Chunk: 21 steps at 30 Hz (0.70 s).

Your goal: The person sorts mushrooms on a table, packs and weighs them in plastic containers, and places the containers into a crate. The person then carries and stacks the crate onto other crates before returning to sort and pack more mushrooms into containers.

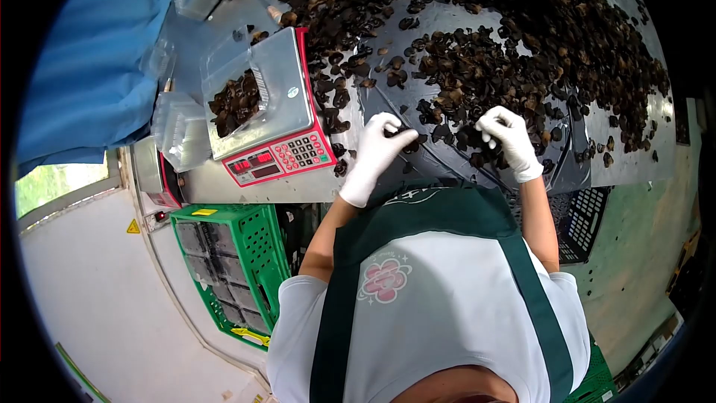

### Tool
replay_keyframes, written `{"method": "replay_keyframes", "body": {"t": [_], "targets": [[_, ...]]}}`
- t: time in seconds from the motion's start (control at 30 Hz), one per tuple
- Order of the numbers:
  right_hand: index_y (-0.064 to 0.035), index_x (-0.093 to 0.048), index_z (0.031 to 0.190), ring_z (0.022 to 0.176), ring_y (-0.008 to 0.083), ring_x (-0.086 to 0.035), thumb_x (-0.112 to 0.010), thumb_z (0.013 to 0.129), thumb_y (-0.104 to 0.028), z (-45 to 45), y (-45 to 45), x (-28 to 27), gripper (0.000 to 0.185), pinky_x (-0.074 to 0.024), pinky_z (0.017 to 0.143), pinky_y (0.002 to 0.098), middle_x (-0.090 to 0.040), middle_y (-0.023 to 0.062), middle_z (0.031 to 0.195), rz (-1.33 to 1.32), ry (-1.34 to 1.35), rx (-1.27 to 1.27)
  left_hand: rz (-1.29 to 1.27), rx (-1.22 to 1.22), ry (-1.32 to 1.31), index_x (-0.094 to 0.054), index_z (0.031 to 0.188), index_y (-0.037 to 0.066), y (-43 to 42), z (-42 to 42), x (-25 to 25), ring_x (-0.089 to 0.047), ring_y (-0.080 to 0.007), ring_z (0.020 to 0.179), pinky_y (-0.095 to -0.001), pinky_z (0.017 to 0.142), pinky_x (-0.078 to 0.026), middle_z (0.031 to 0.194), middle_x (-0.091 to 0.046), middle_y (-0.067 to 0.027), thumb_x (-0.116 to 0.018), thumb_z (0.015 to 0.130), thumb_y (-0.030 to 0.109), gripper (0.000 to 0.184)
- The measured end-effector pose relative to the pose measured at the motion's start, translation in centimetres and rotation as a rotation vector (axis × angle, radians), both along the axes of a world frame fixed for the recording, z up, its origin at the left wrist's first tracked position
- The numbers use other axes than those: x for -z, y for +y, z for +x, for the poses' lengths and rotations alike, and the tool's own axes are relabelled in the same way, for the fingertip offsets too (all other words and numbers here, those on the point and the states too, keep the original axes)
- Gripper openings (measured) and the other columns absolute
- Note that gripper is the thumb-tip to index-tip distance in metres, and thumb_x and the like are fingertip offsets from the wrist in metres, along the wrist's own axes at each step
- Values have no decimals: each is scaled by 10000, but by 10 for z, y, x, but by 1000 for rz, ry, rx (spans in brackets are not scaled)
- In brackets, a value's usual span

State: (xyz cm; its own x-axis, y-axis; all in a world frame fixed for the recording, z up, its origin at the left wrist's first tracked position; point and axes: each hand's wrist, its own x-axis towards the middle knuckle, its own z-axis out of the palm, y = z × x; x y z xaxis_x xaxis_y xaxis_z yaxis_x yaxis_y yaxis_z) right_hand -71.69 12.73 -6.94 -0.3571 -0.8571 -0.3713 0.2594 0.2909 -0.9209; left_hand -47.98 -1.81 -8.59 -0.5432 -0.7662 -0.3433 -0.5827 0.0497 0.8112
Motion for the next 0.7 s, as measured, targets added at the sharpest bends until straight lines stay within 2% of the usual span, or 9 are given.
{"method": "replay_keyframes", "body": {"t": [0.03, 0.07, 0.2, 0.27, 0.37, 0.4, 0.53, 0.63, 0.7], "targets": [[-40, -638, 904, 600, 43, -522, -657, 848, -157, 9, -2, -7, 131, -405, 517, 178, -623, 2, 748, 34, 33, -22, -361, 119, -104, -593, 983, 65, 10, -4, 5, -605, -241, 823, -359, 709, -507, 933, -560, -104, -805, 675, 287, 434], [-30, -646, 987, 614, 36, -520, -679, 828, -152, 17, -4, -14, 203, -402, 524, 176, -621, -4, 746, 89, 58, -51, -444, 209, -96, -562, 1069, 71, 17, -2, 21, -574, -292, 917, -372, 757, -498, 1014, -503, -123, -818, 628, 303, 559], [-15, -657, 997, 755, 98, -607, -698, 793, -157, 32, -4, 19, 252, -473, 811, 260, -669, 21, 819, 62, 357, -83, -418, 304, -104, -589, 965, 116, 21, 1, 44, -570, -288, 879, -361, 723, -489, 981, -515, -90, -778, 674, 226, 364], [-52, -652, 1029, 855, 171, -658, -705, 777, -174, 36, -7, 22, 285, -494, 819, 283, -691, 65, 899, 108, 644, -82, -342, 239, 14, -591, 817, 87, 12, 1, 48, -579, -287, 844, -350, 712, -485, 886, -533, -90, -749, 690, 168, 218], [-76, -651, 1054, 984, 216, -650, -733, 756, -137, 40, -14, 33, 315, -511, 841, 285, -670, 84, 1067, -36, 1023, 33, -305, 119, 174, -611, 823, 64, 2, 1, 44, -603, -216, 766, -319, 649, -492, 872, -585, -71, -724, 725, 134, 166], [-86, -648, 1052, 990, 220, -646, -737, 752, -144, 40, -19, 38, 319, -512, 851, 288, -662, 73, 1092, -119, 1105, 63, 221, -137, 258, -626, 831, 43, 4, -4, 31, -583, -131, 677, -268, 555, -474, 836, -604, -24, -718, 763, 132, 145], [-96, -677, 884, 929, 217, -652, -720, 755, -131, 41, -34, 59, 140, -526, 787, 290, -669, 61, 1068, -56, 1285, -84, 656, -240, 459, -649, 932, 115, -15, -5, 19, -570, -77, 681, -198, 540, -441, 822, -635, 13, -670, 831, 173, 118], [-66, -665, 855, 905, 189, -663, -689, 789, -129, 37, -32, 64, 94, -526, 782, 305, -663, 75, 1115, -150, 1013, 82, 882, -366, 606, -624, 1013, 138, -15, -6, 5, -583, -92, 703, -208, 559, -448, 860, -649, 13, -627, 859, 219, 174], [-6, -639, 885, 817, 142, -641, -642, 829, -128, 28, -28, 57, 135, -507, 716, 274, -688, 83, 969, -133, 560, 100, 934, -359, 637, -601, 1060, 153, -15, -2, 12, -597, -121, 714, -227, 548, -460, 900, -652, 9, -585, 880, 234, 198]]}}
